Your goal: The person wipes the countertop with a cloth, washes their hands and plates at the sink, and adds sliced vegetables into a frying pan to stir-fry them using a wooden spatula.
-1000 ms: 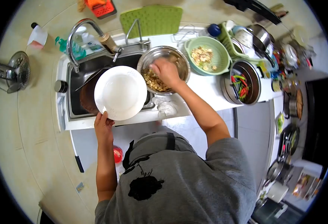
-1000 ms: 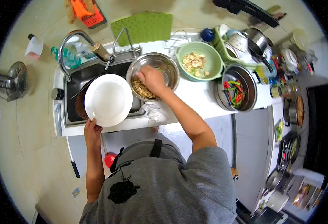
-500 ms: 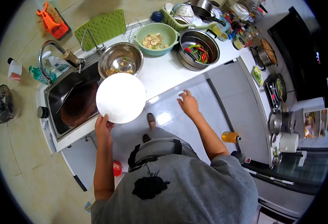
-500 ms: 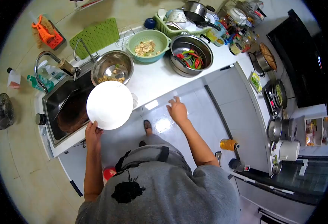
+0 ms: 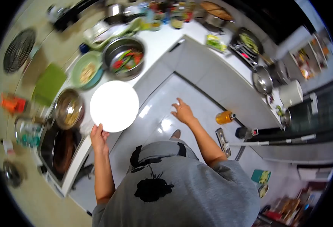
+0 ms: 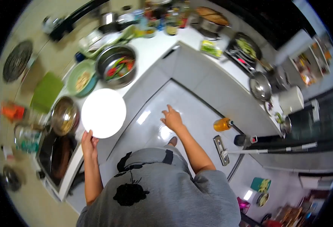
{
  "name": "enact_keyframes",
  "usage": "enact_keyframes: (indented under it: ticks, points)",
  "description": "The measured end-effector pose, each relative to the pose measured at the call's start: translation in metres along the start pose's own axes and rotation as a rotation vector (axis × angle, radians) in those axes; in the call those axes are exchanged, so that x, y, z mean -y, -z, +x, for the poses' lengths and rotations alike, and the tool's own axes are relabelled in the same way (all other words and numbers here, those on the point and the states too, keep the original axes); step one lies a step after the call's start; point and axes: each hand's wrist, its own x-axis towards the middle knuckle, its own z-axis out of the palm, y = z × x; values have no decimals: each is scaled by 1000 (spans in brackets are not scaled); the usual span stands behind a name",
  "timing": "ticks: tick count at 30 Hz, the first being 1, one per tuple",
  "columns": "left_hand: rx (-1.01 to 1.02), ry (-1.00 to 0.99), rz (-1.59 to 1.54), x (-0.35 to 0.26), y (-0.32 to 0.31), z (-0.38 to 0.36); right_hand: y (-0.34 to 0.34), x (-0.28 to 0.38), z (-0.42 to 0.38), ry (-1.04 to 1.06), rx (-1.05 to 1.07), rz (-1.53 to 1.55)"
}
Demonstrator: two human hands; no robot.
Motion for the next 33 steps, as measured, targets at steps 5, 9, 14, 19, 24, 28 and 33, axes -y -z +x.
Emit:
enact_keyframes:
  ticks: [5,9,14,19,24,28,33]
  points:
    - [165,34,-18,35,-121,28,45,-124,-34,-144,-32,1]
    - [285,65,17,51,-223,38,77,-205,-69,-297,-5,-3]
    - [456,79,38,57,-352,54,101,-276,-98,-432,-74,79]
    - [531,101,145,65,-471,77,99,-327,-103,-540,15,164]
    - [704,104,188,77,-584,101,113,-378,-84,-563,39,208]
    - [761,144,276,75,-671,112,140,-414,-59,-577,-16,245]
    - [828,131,379,85,-768,128,174,-448,-26,-668,-94,280]
